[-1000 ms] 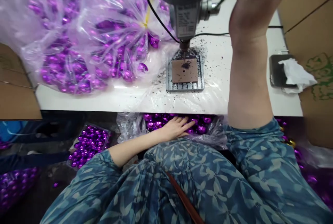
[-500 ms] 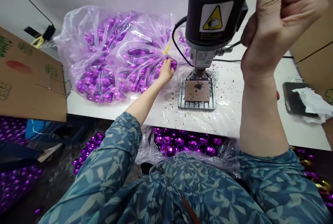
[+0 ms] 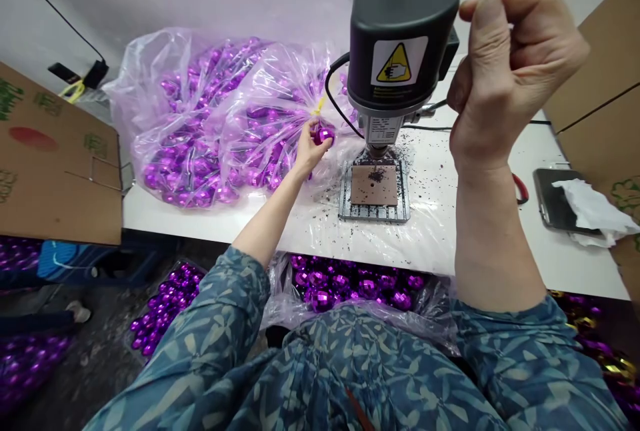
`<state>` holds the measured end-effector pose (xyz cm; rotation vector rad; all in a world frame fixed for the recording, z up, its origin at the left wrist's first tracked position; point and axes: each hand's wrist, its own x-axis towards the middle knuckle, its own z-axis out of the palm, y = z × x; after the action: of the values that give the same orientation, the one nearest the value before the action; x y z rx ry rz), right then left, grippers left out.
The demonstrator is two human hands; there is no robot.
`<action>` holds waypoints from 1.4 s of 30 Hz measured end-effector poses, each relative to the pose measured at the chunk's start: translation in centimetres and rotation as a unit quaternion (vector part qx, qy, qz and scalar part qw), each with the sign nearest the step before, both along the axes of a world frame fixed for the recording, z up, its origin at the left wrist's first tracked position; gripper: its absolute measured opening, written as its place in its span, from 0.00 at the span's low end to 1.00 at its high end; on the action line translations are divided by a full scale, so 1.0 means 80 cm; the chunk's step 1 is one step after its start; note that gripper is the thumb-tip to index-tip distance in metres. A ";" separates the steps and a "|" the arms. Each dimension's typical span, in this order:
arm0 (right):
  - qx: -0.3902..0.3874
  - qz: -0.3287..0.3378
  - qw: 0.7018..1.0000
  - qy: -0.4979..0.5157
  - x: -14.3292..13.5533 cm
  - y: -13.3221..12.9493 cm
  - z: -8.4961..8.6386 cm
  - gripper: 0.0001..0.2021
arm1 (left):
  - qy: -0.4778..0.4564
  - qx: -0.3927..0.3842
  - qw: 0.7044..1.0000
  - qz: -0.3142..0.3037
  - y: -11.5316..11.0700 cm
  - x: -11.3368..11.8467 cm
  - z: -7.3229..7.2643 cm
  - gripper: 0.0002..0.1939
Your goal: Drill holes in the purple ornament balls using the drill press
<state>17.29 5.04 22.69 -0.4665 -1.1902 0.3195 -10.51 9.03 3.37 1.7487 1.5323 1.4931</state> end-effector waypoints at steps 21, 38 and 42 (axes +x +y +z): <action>-0.021 -0.029 0.999 -0.040 -0.004 -0.013 0.001 0.27 | -0.172 -0.131 0.959 -0.185 -0.102 0.106 -0.027 0.37; -0.008 0.046 0.999 0.014 -0.003 -0.024 0.005 0.27 | -0.091 -0.081 0.979 -0.166 -0.107 0.121 -0.036 0.37; -0.024 0.102 0.994 0.016 0.005 -0.032 0.008 0.26 | -0.088 -0.095 0.972 -0.194 -0.105 0.122 -0.029 0.36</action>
<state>17.68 2.49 23.33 -0.3801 -1.2024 0.5293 -0.74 0.61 1.04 1.6382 1.1236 1.2238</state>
